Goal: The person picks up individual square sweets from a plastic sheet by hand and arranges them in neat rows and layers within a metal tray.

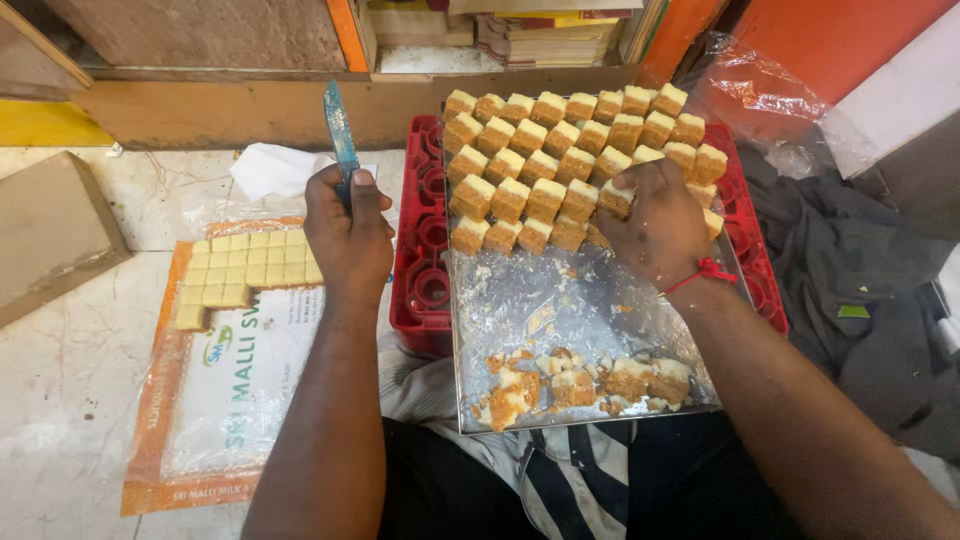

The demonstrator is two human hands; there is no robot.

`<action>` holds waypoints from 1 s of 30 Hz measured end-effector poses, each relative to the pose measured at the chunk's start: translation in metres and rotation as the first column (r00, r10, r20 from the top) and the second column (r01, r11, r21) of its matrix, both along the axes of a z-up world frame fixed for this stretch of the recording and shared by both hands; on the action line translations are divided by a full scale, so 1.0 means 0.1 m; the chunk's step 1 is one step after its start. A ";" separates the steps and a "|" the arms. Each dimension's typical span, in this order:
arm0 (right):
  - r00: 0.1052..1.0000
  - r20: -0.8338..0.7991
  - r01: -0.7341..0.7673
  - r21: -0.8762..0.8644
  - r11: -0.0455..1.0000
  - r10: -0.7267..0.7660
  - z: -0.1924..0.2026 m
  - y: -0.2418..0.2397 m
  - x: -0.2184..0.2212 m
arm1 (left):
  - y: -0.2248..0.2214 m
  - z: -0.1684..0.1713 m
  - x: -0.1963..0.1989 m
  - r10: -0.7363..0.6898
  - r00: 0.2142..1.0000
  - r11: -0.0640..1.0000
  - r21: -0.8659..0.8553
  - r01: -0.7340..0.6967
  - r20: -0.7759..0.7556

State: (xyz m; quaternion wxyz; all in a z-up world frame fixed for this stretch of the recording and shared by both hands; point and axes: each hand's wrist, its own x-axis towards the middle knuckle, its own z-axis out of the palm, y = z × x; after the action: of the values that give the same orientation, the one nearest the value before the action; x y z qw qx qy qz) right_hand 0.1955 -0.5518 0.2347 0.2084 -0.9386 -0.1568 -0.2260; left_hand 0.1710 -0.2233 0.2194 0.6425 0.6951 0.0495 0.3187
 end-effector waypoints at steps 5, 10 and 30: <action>0.994 0.066 -0.087 -0.085 0.993 0.092 0.06 0.00 -0.07 | 0.04 -0.05 0.00 -0.010 1.000 1.000 0.028 0.009 0.028; 0.990 0.067 -0.110 -0.216 0.970 0.127 0.29 -0.04 -0.33 | 0.07 -0.07 0.01 -0.006 0.999 0.999 0.045 0.004 0.044; 0.987 0.139 -0.053 -0.167 0.985 0.076 0.28 -0.16 -0.71 | 0.11 -0.08 0.02 0.017 0.999 0.999 0.038 -0.018 0.036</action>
State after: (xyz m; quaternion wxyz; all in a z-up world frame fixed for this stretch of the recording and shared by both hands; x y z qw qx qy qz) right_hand 0.1250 -0.5679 0.2628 0.1264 -0.9279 -0.2198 -0.2732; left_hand 0.1727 -0.2124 0.2111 0.6271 0.7009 0.0380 0.3378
